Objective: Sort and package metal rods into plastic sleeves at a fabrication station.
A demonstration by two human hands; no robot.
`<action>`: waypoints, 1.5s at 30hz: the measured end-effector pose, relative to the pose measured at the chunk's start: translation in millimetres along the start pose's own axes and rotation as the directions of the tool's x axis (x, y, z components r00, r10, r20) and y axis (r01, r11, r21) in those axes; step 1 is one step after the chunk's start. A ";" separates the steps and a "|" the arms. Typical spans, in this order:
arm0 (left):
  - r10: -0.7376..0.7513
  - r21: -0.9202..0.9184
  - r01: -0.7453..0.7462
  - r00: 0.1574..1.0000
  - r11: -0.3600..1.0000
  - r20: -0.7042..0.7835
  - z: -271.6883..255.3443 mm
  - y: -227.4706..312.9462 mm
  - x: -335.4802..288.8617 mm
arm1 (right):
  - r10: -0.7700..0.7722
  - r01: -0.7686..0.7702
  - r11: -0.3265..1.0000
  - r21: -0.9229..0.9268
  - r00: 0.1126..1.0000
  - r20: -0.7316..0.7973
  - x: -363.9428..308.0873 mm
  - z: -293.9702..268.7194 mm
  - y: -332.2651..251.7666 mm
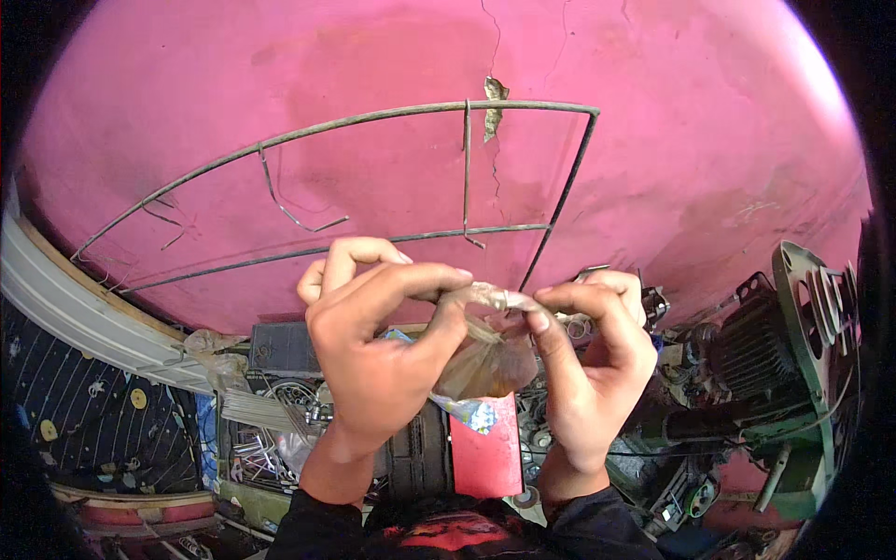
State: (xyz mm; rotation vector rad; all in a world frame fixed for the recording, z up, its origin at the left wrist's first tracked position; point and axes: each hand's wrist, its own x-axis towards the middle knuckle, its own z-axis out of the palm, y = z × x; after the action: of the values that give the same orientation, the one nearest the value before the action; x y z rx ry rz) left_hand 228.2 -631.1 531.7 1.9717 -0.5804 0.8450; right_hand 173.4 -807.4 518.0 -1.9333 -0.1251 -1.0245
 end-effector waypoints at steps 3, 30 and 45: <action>-0.063 0.025 0.063 0.998 0.998 0.021 12.1 -1.8 11.7 | 0.026 -0.027 0.999 -0.034 0.999 -0.020 14.6 9.1 12.3; -0.014 0.441 0.076 0.990 0.894 -0.144 101.1 -79.0 -34.0 | 0.109 -0.105 0.986 -0.131 0.994 0.024 1.9 92.4 105.3; -0.240 0.498 0.193 0.970 0.846 0.031 37.1 -98.2 -139.7 | 0.067 -0.042 0.985 -0.165 0.987 0.147 -81.9 49.2 94.7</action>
State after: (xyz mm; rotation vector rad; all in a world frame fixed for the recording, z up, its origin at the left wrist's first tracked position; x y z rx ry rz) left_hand 214.9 -604.7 359.4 2.4970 -0.1871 0.8154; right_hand 193.6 -800.0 385.2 -2.1503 -0.0759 -0.8729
